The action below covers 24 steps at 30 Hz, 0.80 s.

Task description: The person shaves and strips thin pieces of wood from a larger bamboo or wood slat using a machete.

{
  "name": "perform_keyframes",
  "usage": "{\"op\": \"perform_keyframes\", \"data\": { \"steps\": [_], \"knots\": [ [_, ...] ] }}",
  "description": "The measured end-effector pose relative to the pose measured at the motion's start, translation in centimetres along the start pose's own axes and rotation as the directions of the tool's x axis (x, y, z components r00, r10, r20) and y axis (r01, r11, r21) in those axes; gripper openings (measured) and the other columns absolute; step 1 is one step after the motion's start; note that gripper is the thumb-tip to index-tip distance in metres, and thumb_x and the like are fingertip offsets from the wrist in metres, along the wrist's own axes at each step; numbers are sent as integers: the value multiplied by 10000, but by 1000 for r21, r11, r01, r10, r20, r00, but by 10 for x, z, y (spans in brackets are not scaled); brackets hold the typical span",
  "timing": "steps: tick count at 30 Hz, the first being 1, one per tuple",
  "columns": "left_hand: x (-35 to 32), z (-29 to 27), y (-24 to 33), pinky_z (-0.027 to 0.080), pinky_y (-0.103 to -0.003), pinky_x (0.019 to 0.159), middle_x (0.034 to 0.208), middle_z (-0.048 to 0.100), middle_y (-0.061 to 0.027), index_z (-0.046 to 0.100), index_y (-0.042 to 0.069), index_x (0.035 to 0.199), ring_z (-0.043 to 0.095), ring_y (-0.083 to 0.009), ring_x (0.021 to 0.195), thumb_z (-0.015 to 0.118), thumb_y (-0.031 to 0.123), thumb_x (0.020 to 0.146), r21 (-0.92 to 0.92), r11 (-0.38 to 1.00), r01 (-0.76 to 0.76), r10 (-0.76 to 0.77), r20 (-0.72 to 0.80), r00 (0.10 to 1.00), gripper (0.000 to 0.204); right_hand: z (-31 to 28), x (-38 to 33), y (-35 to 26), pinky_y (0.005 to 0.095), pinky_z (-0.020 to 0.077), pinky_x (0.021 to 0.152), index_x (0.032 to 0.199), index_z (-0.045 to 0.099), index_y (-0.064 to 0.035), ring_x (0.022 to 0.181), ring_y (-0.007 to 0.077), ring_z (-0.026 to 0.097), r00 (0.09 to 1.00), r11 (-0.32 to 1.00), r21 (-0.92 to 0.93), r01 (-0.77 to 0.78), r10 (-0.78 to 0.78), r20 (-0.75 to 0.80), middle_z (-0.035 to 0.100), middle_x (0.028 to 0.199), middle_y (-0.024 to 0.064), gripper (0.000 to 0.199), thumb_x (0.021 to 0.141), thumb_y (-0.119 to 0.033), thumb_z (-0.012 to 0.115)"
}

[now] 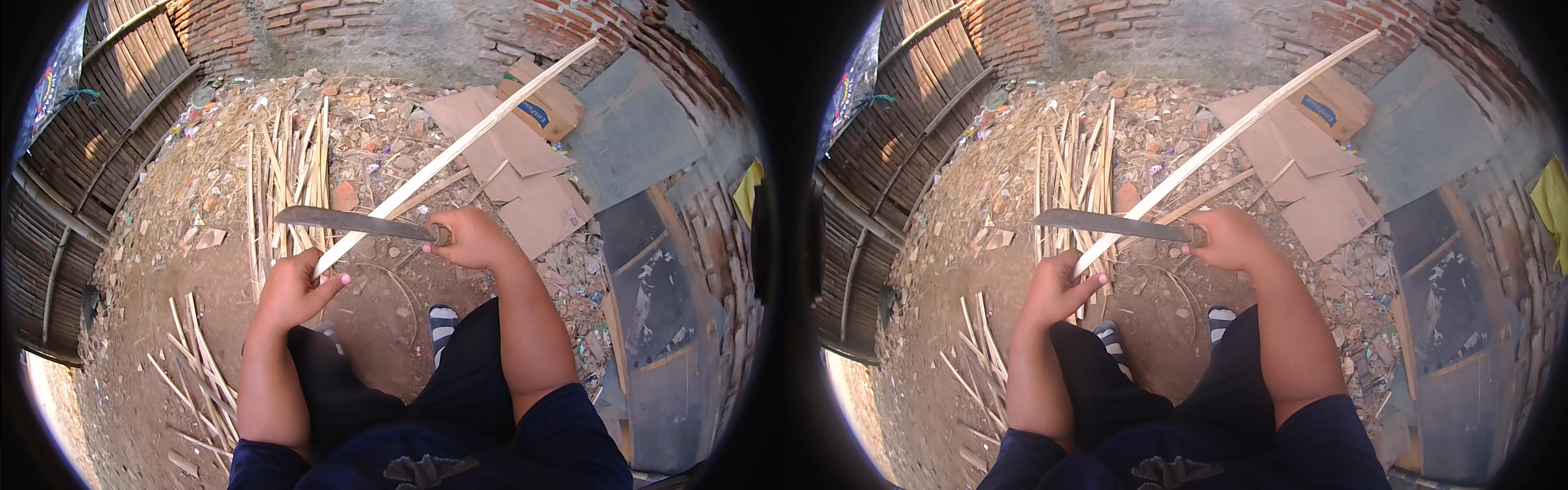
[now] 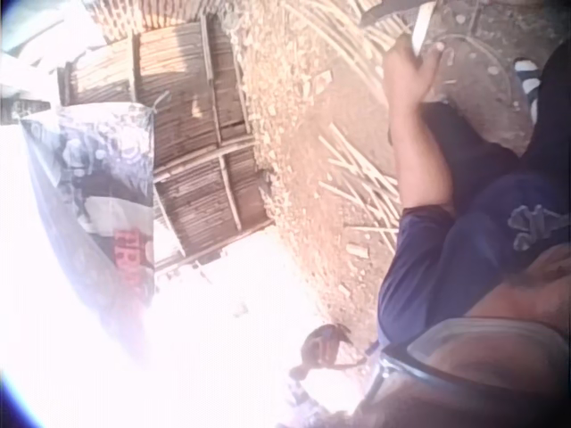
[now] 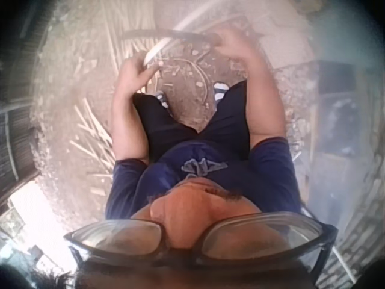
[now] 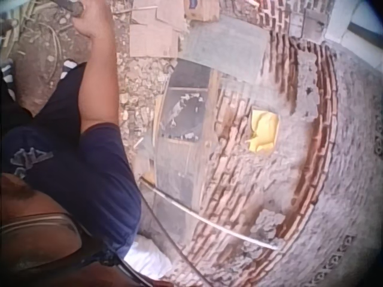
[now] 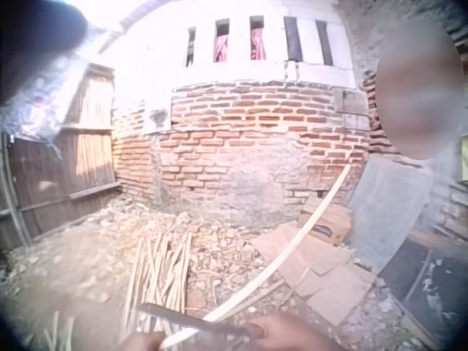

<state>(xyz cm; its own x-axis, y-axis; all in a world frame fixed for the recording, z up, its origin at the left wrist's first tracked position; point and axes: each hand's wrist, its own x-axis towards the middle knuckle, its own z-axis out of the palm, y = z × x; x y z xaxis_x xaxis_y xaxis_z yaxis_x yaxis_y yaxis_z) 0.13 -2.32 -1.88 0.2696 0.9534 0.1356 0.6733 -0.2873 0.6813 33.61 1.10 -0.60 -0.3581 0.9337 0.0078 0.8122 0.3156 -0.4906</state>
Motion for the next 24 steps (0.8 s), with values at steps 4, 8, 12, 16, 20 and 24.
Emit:
{"op": "perform_keyframes", "data": {
  "steps": [4, 8, 12, 16, 20, 24],
  "knots": [
    [3, -4, 7, 408, -372, 536, 594, 509, -59, 603, -4, 781, 456, -147, 570, 898, 319, 853, 32, 999, 15, -15, 6, 1000, 443, -5, 8, 64, 434, 558, 846, 1156, 746, -56, 898, 315, 733, 905, 916, 346, -206, 312, -288, 750, 918, 161, 409, 878, -338, 851],
    [3, -5, 7, 422, -380, 544, 596, 527, -71, 610, -7, 790, 473, -160, 567, 893, 335, 856, 55, 998, 40, -41, 20, 999, 449, -3, 8, 51, 438, 558, 838, 1190, 735, -41, 889, 332, 731, 905, 929, 327, -174, 282, -320, 745, 924, 194, 448, 876, -341, 846],
    [3, 1, 0, 426, -387, 545, 601, 540, -80, 615, -8, 796, 479, -174, 561, 895, 344, 852, 45, 999, 8, -8, -2, 1000, 453, 10, 3, 5, 425, 545, 781, 1113, 728, -39, 808, 295, 705, 991, 998, 16, -53, 54, -122, 732, 867, 163, 400, 881, -344, 843],
    [2, -2, 4, 436, -386, 552, 607, 551, -87, 627, -11, 810, 500, -175, 566, 894, 347, 852, 54, 998, 36, -38, 32, 999, 449, 5, 4, 18, 474, 565, 838, 1167, 745, -108, 950, 397, 733, 989, 994, 47, -101, 105, -105, 754, 962, 202, 397, 889, -382, 817],
    [1, -6, 4, 445, -380, 557, 610, 563, -85, 627, -7, 811, 521, -166, 574, 893, 346, 854, 68, 997, 37, -40, 32, 999, 444, -10, 6, 45, 446, 566, 845, 1175, 743, -69, 936, 362, 747, 891, 945, 221, -241, 306, -335, 767, 960, 187, 414, 884, -350, 832],
    [3, -1, 3, 458, -370, 554, 613, 574, -75, 642, 3, 821, 544, -153, 577, 892, 340, 857, 49, 999, 21, -23, 41, 999, 421, 3, 5, 47, 379, 555, 769, 1081, 734, -38, 810, 220, 699, 945, 864, 490, -115, 246, -214, 753, 911, 106, 391, 899, -365, 847]
  ]
}}
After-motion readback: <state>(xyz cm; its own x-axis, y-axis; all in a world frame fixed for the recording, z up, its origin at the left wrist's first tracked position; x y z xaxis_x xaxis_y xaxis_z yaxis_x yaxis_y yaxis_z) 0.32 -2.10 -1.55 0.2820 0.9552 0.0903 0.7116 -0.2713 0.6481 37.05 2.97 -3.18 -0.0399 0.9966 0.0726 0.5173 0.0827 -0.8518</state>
